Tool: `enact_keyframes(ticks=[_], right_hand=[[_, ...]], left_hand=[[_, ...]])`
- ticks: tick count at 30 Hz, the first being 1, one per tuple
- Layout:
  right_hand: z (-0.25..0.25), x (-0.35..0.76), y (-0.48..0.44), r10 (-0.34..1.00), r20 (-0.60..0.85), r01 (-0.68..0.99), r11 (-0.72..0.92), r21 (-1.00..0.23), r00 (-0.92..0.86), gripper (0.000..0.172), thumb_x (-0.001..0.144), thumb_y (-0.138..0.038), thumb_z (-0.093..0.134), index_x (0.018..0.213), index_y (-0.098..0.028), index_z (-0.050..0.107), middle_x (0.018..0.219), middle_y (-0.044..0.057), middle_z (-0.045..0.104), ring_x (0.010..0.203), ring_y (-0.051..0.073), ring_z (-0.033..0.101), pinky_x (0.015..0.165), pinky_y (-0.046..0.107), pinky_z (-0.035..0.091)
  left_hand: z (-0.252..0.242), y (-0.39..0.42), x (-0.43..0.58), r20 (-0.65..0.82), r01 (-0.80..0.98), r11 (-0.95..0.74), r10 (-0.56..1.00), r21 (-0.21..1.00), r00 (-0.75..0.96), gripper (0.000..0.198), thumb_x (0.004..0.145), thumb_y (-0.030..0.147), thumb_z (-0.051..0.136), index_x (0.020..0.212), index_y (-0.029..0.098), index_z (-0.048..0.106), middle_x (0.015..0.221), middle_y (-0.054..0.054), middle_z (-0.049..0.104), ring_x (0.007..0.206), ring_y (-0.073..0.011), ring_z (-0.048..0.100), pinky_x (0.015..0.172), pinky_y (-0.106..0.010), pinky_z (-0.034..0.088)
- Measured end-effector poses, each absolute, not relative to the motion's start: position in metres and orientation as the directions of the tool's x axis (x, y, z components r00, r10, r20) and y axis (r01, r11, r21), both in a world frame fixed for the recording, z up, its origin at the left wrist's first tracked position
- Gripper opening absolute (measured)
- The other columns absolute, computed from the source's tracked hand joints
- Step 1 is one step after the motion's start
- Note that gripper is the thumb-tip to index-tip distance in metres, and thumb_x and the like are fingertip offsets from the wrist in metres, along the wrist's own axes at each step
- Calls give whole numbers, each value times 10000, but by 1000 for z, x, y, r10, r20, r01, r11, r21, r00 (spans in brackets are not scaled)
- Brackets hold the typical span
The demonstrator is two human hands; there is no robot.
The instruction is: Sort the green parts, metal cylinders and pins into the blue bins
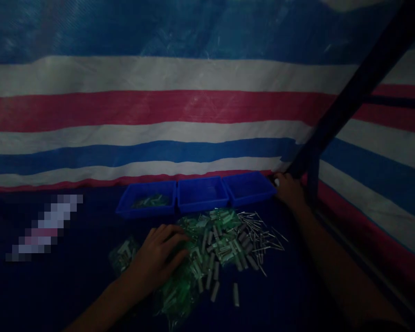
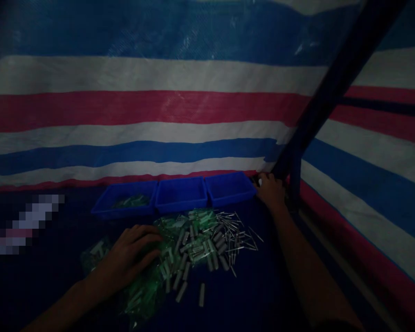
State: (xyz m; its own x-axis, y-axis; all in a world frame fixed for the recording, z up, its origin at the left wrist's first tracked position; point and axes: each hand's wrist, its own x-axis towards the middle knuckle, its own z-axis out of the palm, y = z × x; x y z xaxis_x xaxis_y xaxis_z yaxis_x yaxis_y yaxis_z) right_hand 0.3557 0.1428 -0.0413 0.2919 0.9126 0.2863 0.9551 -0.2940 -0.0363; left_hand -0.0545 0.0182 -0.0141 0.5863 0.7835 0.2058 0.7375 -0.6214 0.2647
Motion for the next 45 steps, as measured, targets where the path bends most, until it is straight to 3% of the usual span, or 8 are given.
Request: enact_keyframes(ticks=[9,15,21,26,32,38,42,45], right_hand=[[-47,361,151,907,339,968,-246,-53,250,353,785,-413,466,1033,-183,570,1051,135,540,954,282,494,781,418,373],[-30,359,137,851,433,942,-190,-275,298,325,772,-395,469,1006,-210,597,1007,88,591,935,247,524,802,408,375],[14,293,97,600,712,882,20,-470,366,235,796,-341,444,841,-175,604,849,79,609,851,205,542,791,375,402],[28,178,16,902,413,527,294,-798,123,170,804,-320,485,933,-258,576,627,-21,565,546,125,526,510,244,428],[10,121,-28,983,17,255,64,-965,-185,223,784,-335,512,982,-303,608,746,-1,633,636,134,590,518,233,474],[2,134,-16,963,256,413,266,-871,-79,208,794,-207,508,932,-311,624,820,3,637,756,156,592,655,301,508],[2,140,-21,758,600,584,616,-529,-256,336,758,-132,540,1020,-333,601,1050,30,581,1007,211,514,778,395,484],[4,139,-25,658,685,639,679,-362,-311,271,752,-95,534,955,-246,631,1139,63,517,1109,239,431,818,412,460]], left_hand=[[-22,20,-59,249,766,-553,832,327,495,275,851,340,448,1094,262,552,1152,-51,557,1004,-198,530,830,-337,429],[-30,16,-60,297,841,-480,864,249,405,406,793,305,519,1197,284,477,1026,-52,641,969,-272,536,770,-432,418],[-21,12,-59,356,733,-402,906,550,230,355,795,290,492,1148,262,459,907,-31,628,791,-199,597,657,-324,481],[-13,-2,-69,416,647,-446,884,618,212,187,809,226,448,951,305,539,798,-8,596,709,-171,587,584,-299,491],[-13,-21,-77,414,527,-758,651,383,636,208,810,281,489,891,423,616,818,10,651,819,-212,586,733,-402,487],[-5,-17,-63,214,625,-607,780,491,589,361,742,405,563,1103,406,575,1004,-25,648,982,-276,540,781,-447,471],[-7,-17,-66,-5,501,-165,947,850,320,319,790,452,458,1031,330,629,953,-33,661,901,-259,578,715,-405,503],[-4,-14,-58,-281,343,205,941,916,187,280,762,460,520,825,227,662,776,-27,653,743,-199,597,635,-301,505]])
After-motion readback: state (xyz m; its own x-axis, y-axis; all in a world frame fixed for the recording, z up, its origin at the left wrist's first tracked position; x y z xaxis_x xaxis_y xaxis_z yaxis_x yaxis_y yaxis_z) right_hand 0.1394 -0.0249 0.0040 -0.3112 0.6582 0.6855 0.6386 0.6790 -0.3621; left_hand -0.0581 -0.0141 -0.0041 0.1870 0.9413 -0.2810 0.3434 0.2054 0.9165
